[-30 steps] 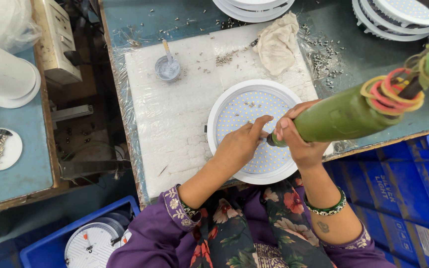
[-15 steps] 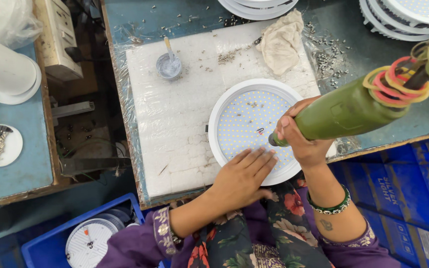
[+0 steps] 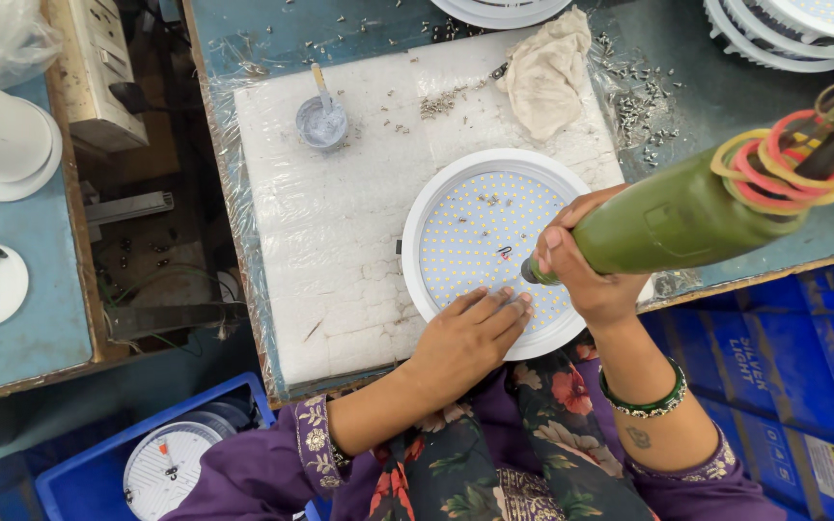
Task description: The person assembles LED lighting fixtures by picking up small screws from the workstation, placing them into holes on the LED circuit board within a circular white housing, and driving them in with a pneumatic screwdriver.
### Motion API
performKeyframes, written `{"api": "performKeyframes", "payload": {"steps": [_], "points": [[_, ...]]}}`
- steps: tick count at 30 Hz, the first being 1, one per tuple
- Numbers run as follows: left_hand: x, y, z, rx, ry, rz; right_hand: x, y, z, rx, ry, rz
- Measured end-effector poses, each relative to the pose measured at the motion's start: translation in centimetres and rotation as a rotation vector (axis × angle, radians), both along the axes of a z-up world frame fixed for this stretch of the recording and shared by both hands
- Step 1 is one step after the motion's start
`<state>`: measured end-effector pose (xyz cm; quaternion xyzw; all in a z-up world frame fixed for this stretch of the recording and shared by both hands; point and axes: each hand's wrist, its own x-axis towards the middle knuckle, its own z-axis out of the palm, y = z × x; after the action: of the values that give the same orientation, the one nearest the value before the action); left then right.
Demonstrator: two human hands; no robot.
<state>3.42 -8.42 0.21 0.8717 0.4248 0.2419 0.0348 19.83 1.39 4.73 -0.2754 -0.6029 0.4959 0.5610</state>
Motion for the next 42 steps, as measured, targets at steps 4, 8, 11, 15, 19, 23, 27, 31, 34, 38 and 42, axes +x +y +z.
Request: {"api": "performKeyframes", "payload": {"steps": [4,8,11,15,19,23,27,31,34,38,42], "points": [[0.0,0.0,0.1,0.006,0.007,0.007,0.0,0.1,-0.3,0.014,-0.005,0.001],[0.0,0.0,0.1,0.008,0.001,0.010,-0.1,0.2,-0.3,0.017,0.000,0.002],[0.0,-0.1,0.1,0.007,-0.006,0.009,-0.1,0.1,-0.2,0.011,-0.003,0.008],[0.1,-0.1,0.0,0.006,-0.018,0.011,0.0,-0.1,-0.2,0.008,0.011,0.005],[0.0,-0.1,0.1,0.010,-0.015,0.017,0.0,-0.1,-0.3,-0.011,0.018,-0.009],[0.0,-0.2,-0.2,0.004,-0.016,0.013,-0.1,-0.3,-0.9,-0.003,0.023,-0.027],[0.0,-0.2,-0.2,0.003,-0.019,0.012,-0.2,-0.1,-0.5,0.001,0.017,-0.032],[0.1,-0.3,0.0,-0.014,-0.044,0.014,-0.3,0.2,0.1,0.016,0.007,-0.041],[-0.3,-0.4,0.5,-0.013,-0.098,-0.005,-0.4,0.4,0.7,0.004,0.023,-0.025],[-1.8,-1.1,1.4,-0.091,-0.191,-0.020,-0.5,0.6,1.2,0.060,0.009,-0.021],[-2.8,-1.0,1.5,-0.056,-0.116,0.067,-0.3,0.6,1.5,0.018,0.062,-0.017]]}}
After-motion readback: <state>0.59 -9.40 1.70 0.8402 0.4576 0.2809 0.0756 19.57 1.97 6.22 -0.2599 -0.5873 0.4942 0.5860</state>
